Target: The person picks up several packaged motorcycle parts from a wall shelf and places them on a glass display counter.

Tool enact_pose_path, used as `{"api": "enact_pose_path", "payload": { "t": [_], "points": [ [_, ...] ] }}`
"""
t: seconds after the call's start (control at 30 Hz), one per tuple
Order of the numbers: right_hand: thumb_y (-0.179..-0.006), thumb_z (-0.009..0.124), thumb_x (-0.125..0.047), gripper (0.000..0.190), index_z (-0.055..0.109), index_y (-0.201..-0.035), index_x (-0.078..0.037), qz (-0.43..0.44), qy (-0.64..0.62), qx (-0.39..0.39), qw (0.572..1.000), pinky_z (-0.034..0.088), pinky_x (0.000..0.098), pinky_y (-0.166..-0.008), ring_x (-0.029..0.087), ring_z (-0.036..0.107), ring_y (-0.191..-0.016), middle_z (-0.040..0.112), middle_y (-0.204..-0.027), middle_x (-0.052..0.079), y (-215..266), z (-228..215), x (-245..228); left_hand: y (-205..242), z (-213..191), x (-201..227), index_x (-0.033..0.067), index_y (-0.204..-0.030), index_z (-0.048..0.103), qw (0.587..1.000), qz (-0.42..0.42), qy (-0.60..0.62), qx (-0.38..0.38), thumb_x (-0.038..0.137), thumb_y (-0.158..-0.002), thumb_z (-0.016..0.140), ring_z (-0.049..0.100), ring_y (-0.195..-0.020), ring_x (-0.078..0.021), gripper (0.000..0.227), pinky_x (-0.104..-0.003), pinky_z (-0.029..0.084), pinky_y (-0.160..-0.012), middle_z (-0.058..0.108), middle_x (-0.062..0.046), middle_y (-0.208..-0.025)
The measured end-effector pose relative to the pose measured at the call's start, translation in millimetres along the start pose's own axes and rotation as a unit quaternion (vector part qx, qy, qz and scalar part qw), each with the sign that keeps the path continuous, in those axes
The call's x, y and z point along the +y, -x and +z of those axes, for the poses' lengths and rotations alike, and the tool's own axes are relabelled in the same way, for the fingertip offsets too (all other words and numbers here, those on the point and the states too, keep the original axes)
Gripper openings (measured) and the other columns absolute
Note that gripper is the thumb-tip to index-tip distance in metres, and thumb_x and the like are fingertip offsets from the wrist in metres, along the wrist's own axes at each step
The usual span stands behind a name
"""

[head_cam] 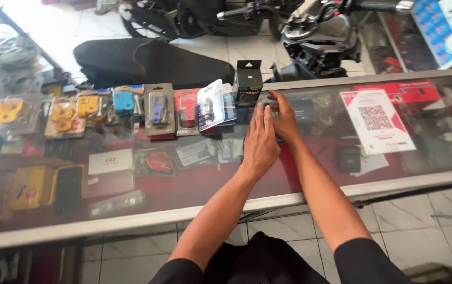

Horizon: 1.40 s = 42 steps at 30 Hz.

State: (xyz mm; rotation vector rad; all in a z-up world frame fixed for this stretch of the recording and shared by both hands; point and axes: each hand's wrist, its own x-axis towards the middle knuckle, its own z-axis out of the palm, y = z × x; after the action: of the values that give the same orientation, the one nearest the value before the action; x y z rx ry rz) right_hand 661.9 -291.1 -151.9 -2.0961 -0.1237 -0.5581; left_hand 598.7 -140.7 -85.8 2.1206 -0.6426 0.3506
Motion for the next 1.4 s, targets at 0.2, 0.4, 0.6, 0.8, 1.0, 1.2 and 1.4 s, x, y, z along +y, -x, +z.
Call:
{"api": "enact_pose_path", "payload": {
  "t": [0.2, 0.4, 0.6, 0.8, 1.0, 1.2, 1.4],
  "points": [
    [-0.094, 0.072, -0.008, 0.049, 0.055, -0.140, -0.006, 0.064, 0.016, -0.009, 0.998, 0.056, 0.0359, -0.102, 0.025, 0.070, -0.121, 0.064, -0.136, 0.016, 52, -47, -28, 9, -1, 16, -0.0081, -0.150, 0.037, 0.996, 0.070, -0.045, -0.029, 0.001, -0.072, 0.066, 0.033, -0.149, -0.0469, 0.084, -0.056, 0.032, -0.119, 0.033, -0.032, -0.159],
    [-0.085, 0.069, -0.001, 0.057, 0.055, -0.140, -0.005, 0.118, 0.146, 0.032, 0.982, 0.052, 0.0385, -0.103, 0.032, 0.067, -0.123, 0.067, -0.132, 0.019, 124, -86, -111, 32, 2, 38, -0.0062, -0.152, 0.040, 0.990, 0.124, -0.026, -0.063, 0.009, -0.084, 0.062, 0.031, -0.153, -0.0441, 0.073, -0.058, 0.030, -0.121, 0.034, -0.028, -0.162],
    [-0.087, 0.068, 0.001, 0.055, 0.056, -0.140, -0.003, 0.138, 0.216, 0.093, 0.962, 0.052, 0.0415, -0.101, 0.039, 0.063, -0.122, 0.064, -0.133, 0.022, 177, -88, -165, 54, -1, 53, -0.0053, -0.149, 0.043, 0.978, 0.156, 0.031, -0.133, 0.008, -0.083, 0.062, 0.031, -0.152, -0.0427, 0.070, -0.057, 0.028, -0.121, 0.038, -0.027, -0.159],
    [-0.085, 0.068, 0.002, 0.056, 0.055, -0.140, 0.000, 0.130, 0.262, 0.139, 0.946, 0.048, 0.0431, -0.107, 0.038, 0.058, -0.129, 0.062, -0.137, 0.020, 231, -97, -206, 80, -8, 74, -0.0058, -0.148, 0.044, 0.953, 0.238, 0.089, -0.166, 0.006, -0.088, 0.064, 0.034, -0.150, -0.0437, 0.064, -0.056, 0.028, -0.121, 0.040, -0.027, -0.158],
    [-0.084, 0.068, 0.003, 0.057, 0.056, -0.140, -0.002, 0.233, 0.269, 0.211, 0.910, 0.047, 0.0436, -0.106, 0.036, 0.056, -0.129, 0.060, -0.141, 0.018, 306, -109, -248, 139, 1, 116, -0.0094, -0.145, 0.044, 0.911, 0.302, 0.139, -0.244, 0.001, -0.087, 0.064, 0.036, -0.149, -0.0457, 0.062, -0.055, 0.032, -0.119, 0.041, -0.030, -0.156],
    [-0.084, 0.067, 0.004, 0.056, 0.057, -0.139, -0.002, 0.302, 0.287, 0.308, 0.855, 0.047, 0.0426, -0.107, 0.035, 0.057, -0.129, 0.061, -0.139, 0.016, 392, -112, -304, 210, -10, 168, -0.0102, -0.144, 0.046, 0.850, 0.359, 0.232, -0.309, 0.001, -0.090, 0.064, 0.038, -0.146, -0.0482, 0.059, -0.054, 0.035, -0.117, 0.042, -0.030, -0.154],
    [-0.086, 0.066, 0.005, 0.054, 0.057, -0.139, -0.001, 0.317, 0.310, 0.390, 0.807, 0.047, 0.0427, -0.108, 0.037, 0.057, -0.130, 0.061, -0.139, 0.017, 455, -93, -349, 272, -42, 189, -0.0091, -0.143, 0.047, 0.800, 0.403, 0.277, -0.348, 0.003, -0.091, 0.065, 0.039, -0.146, -0.0481, 0.056, -0.054, 0.035, -0.118, 0.044, -0.029, -0.153]
  ]
}}
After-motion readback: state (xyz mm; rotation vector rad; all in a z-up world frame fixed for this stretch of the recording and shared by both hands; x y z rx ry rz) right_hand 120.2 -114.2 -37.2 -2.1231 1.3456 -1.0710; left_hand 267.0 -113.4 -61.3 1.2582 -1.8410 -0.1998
